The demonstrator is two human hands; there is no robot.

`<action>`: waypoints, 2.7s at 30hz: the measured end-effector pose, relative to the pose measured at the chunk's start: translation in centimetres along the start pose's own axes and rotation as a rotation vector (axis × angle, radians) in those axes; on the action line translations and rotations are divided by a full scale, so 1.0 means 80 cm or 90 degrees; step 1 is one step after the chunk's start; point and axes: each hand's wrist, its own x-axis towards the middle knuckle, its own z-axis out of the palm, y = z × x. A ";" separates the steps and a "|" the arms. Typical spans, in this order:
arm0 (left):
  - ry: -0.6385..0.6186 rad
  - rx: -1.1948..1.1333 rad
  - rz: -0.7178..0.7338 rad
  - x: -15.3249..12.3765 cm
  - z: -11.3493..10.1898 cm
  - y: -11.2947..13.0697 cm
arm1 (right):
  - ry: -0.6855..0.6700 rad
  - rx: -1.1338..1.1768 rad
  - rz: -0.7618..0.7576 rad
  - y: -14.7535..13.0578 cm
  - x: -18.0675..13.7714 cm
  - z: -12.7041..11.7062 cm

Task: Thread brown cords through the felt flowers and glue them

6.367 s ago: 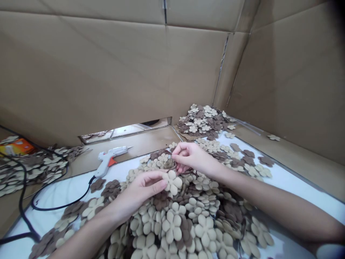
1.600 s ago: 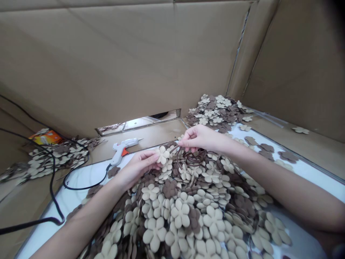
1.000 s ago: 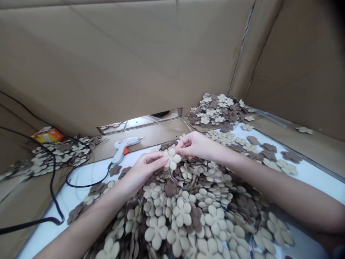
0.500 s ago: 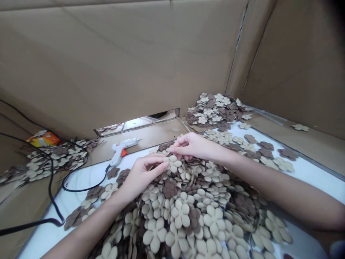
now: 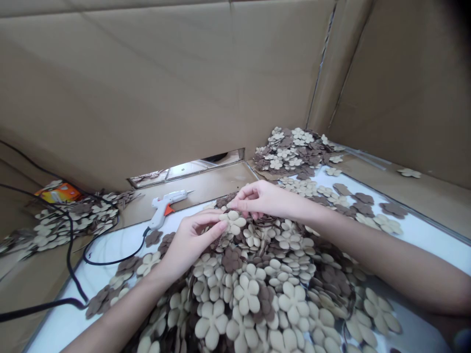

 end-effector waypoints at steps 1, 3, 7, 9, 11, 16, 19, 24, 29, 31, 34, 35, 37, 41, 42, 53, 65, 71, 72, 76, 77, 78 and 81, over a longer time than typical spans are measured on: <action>0.001 -0.001 0.000 0.000 0.000 0.000 | 0.003 0.002 -0.003 0.000 0.000 0.000; 0.000 0.001 0.000 0.000 0.001 0.000 | 0.009 0.008 -0.009 0.000 0.000 -0.001; -0.009 0.013 0.004 0.001 0.001 0.001 | 0.019 0.006 -0.022 0.002 0.001 0.000; -0.014 0.015 0.004 0.001 0.000 0.001 | 0.021 -0.013 -0.028 0.003 0.001 0.000; -0.015 0.009 -0.005 0.001 0.001 0.001 | 0.025 -0.043 -0.039 0.004 0.001 0.001; -0.014 -0.073 -0.110 -0.002 0.004 0.002 | 0.067 -0.148 -0.061 0.002 -0.002 -0.004; -0.012 -0.149 -0.164 -0.001 0.004 0.002 | 0.089 -0.205 -0.060 -0.002 -0.004 -0.015; 0.034 -0.226 -0.202 0.007 -0.006 -0.004 | 0.003 -0.361 -0.069 -0.015 -0.015 -0.032; 0.037 -0.256 -0.229 0.012 -0.012 -0.010 | -0.053 -0.389 -0.173 -0.028 -0.024 -0.021; 0.020 -0.278 -0.243 0.012 -0.010 -0.007 | -0.040 -0.391 -0.238 -0.029 -0.022 -0.013; 0.012 -0.295 -0.264 0.009 -0.007 0.000 | 0.008 -0.389 -0.291 -0.026 -0.017 -0.004; 0.013 -0.297 -0.268 0.007 -0.006 0.001 | 0.025 -0.391 -0.298 -0.024 -0.015 -0.001; 0.009 -0.297 -0.274 0.005 -0.004 0.003 | 0.053 -0.402 -0.310 -0.022 -0.014 0.003; -0.006 -0.290 -0.282 0.003 0.000 0.001 | 0.086 -0.447 -0.331 -0.018 -0.014 0.010; -0.010 -0.290 -0.281 0.003 0.001 0.000 | 0.093 -0.467 -0.335 -0.017 -0.015 0.012; -0.031 -0.318 -0.265 0.000 0.004 0.002 | 0.153 -0.532 -0.362 -0.008 -0.013 0.024; -0.047 -0.330 -0.253 0.000 0.005 0.007 | 0.168 -0.494 -0.356 -0.007 -0.013 0.027; -0.051 -0.330 -0.257 -0.001 0.006 0.011 | 0.175 -0.477 -0.362 -0.008 -0.015 0.026; -0.049 -0.331 -0.260 -0.001 0.006 0.011 | 0.173 -0.473 -0.360 -0.009 -0.015 0.025; -0.038 -0.340 -0.264 -0.001 0.007 0.012 | 0.176 -0.456 -0.349 -0.010 -0.015 0.025; -0.038 -0.341 -0.263 -0.001 0.006 0.012 | 0.177 -0.454 -0.349 -0.010 -0.015 0.025; -0.041 -0.343 -0.260 -0.001 0.006 0.012 | 0.179 -0.452 -0.350 -0.010 -0.015 0.025; -0.045 -0.346 -0.253 -0.001 0.005 0.011 | 0.178 -0.430 -0.345 -0.011 -0.015 0.025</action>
